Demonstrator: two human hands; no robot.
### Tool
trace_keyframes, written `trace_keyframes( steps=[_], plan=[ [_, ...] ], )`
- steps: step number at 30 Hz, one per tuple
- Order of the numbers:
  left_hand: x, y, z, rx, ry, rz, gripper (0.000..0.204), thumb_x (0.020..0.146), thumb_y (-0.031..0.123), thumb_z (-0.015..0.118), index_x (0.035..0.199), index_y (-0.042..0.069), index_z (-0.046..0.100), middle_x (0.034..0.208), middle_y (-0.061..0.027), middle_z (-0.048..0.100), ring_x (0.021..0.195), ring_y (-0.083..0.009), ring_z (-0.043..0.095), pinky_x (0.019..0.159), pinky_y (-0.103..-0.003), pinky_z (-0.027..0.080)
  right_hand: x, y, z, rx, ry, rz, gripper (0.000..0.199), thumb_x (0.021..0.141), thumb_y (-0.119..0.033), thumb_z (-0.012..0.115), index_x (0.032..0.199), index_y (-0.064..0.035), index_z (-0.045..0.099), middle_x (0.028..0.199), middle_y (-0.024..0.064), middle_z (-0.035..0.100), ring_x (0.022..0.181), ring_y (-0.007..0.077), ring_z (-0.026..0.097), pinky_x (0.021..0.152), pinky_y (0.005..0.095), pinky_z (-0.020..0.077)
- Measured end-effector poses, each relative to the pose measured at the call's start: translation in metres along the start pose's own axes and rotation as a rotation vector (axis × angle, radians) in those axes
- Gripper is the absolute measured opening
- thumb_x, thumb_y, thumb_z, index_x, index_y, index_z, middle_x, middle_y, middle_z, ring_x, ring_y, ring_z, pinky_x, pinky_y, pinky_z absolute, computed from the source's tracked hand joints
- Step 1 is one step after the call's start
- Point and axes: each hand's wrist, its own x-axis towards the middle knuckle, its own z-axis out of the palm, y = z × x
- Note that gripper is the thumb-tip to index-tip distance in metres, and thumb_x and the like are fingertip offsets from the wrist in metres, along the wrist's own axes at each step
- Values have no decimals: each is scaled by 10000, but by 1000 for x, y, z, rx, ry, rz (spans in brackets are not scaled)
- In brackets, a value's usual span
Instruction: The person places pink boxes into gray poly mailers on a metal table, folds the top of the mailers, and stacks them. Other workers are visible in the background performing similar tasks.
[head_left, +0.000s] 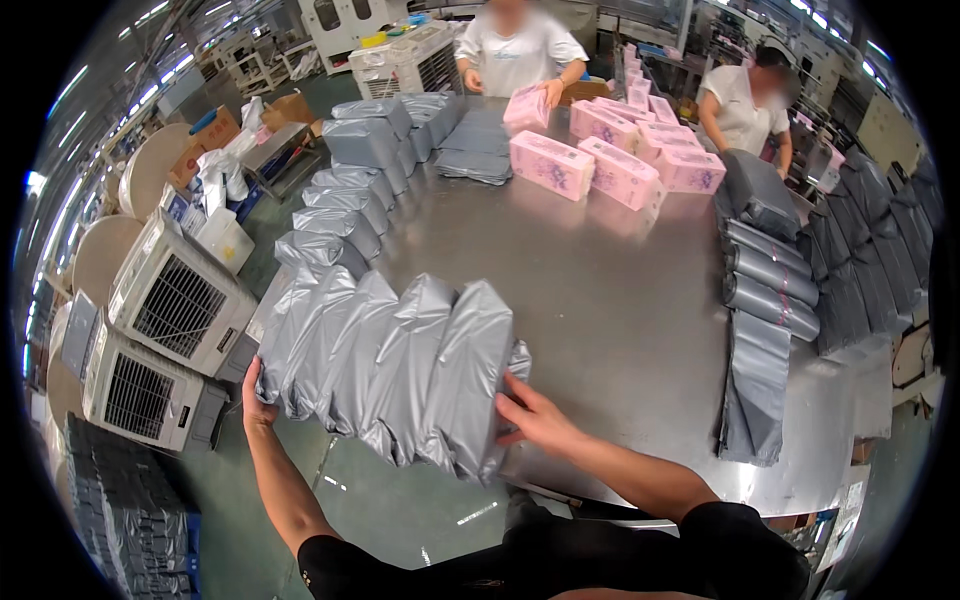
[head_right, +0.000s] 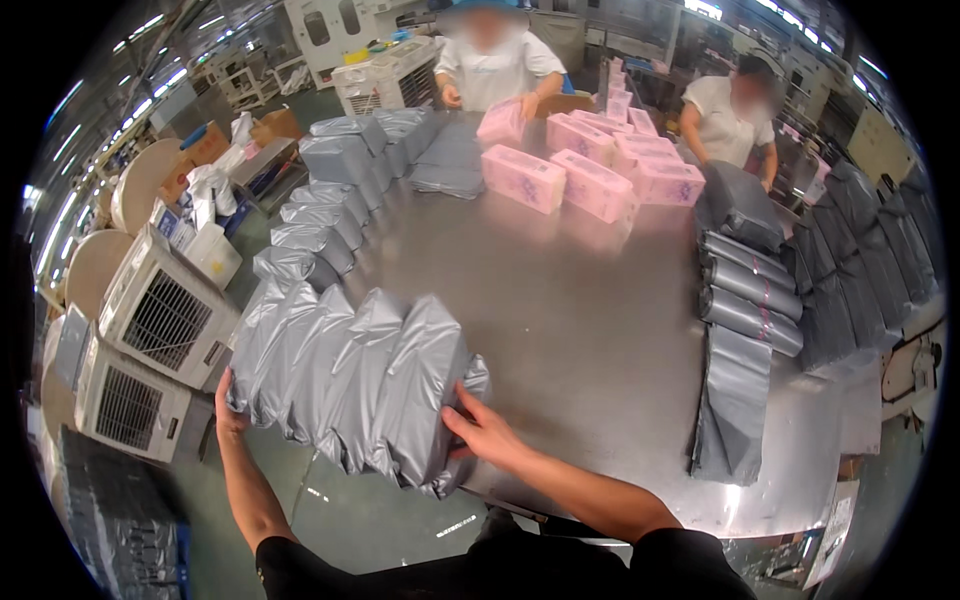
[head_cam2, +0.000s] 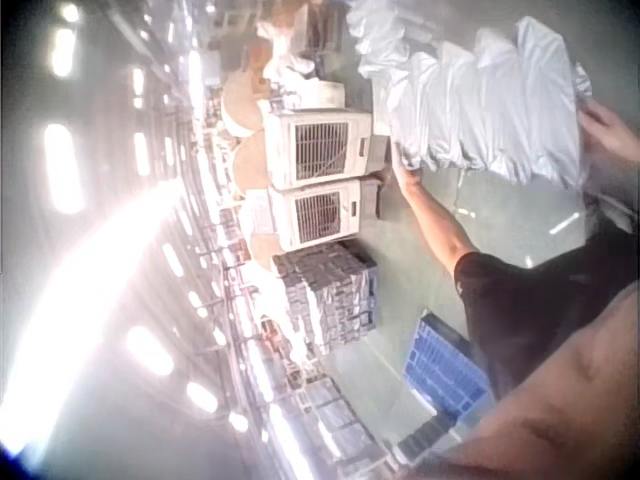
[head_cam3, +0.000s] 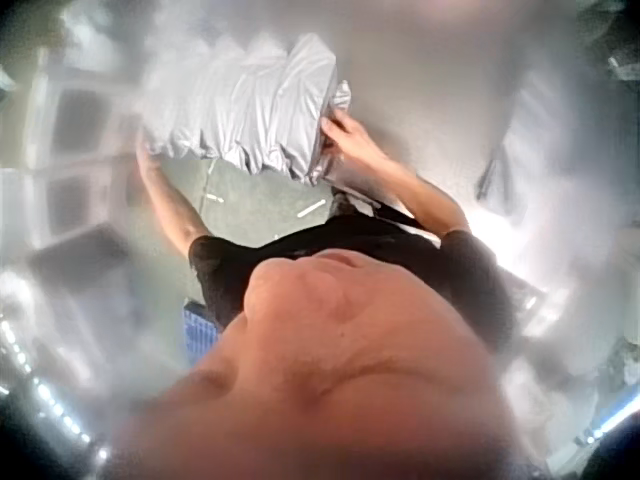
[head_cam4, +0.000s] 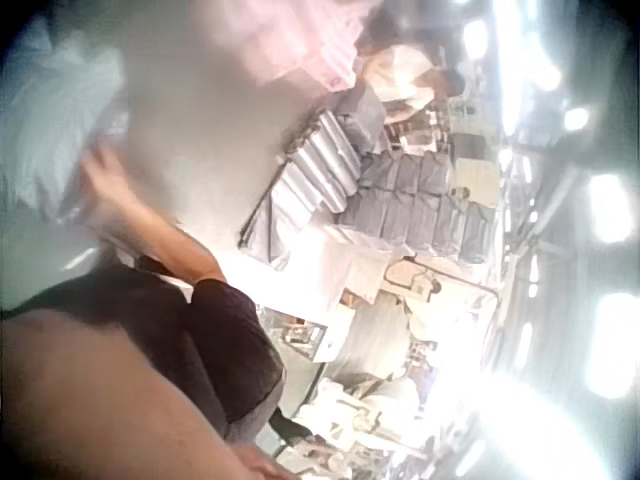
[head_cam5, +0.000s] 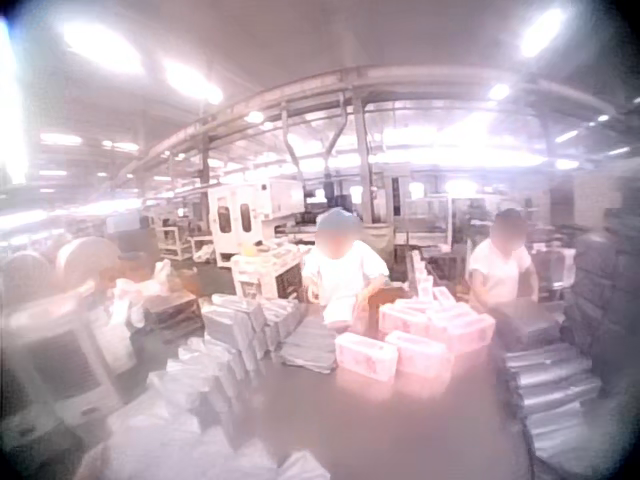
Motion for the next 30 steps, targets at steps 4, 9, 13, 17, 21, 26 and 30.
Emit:
trace_keyframes(
  steps=[4, 9, 13, 17, 21, 26, 30],
  plan=[
    [5, 18, -6, 41, 121, 60, 603, 976, 496, 670, 1355, 29, 631, 1316, -99, 691, 1184, -259, 662, 1067, -418, 491, 2, 1, 14, -8, -2, -65, 843, 1053, -430, 592, 1655, -71, 124, 1525, 168, 451, 1255, 240, 562, 891, 381, 599],
    [42, 105, -32, -57, -10, 150, 787, 972, 623, 598, 1443, -4, 537, 1378, -140, 638, 1247, -297, 622, 1093, -448, 471, 47, -44, 71, 37, -123, -134, 846, 1044, -346, 636, 1659, -86, 116, 1409, 164, 521, 1105, 174, 611, 846, 345, 605],
    [110, 91, -96, 10, 35, 40, 748, 1025, 566, 539, 1490, -17, 491, 1456, -161, 575, 1317, -311, 564, 1135, -442, 422, 106, -35, 103, -74, -186, -87, 973, 995, -441, 685, 1662, -96, 66, 1401, 281, 528, 1033, 213, 678, 780, 330, 602],
    [161, 53, -183, 279, 411, 178, 666, 1057, 459, 538, 1513, -19, 458, 1499, -166, 533, 1367, -318, 509, 1158, -426, 371, 129, -27, 104, -208, -285, -86, 1055, 989, -475, 672, 1629, 28, 0, 1401, 319, 552, 1045, 277, 722, 928, 351, 545],
    [167, 24, -130, 1059, 779, 362, 633, 1058, 445, 538, 1490, -13, 478, 1467, -168, 550, 1344, -318, 526, 1140, -427, 386, 142, -2, 87, -180, -282, -151, 1094, 977, -460, 696, 1629, 16, -42, 1391, 296, 573, 1076, 290, 703, 952, 352, 541],
    [91, -38, 32, 1385, 567, 859, 593, 1060, 429, 537, 1461, -6, 503, 1427, -169, 573, 1316, -318, 547, 1119, -428, 403, 163, -65, -55, -221, -273, -133, 757, 996, -361, 686, 1574, -52, 308, 1247, 187, 689, 1028, 225, 704, 866, 365, 585],
    [37, -94, 143, 1485, 224, 828, 561, 1061, 416, 537, 1438, 0, 524, 1396, -170, 591, 1293, -318, 564, 1102, -429, 418, 260, -119, -283, -1055, 403, -405, 555, 959, -367, 674, 1426, -83, 572, 1101, 151, 748, 1046, 356, 706, 907, 462, 563]
  ],
)
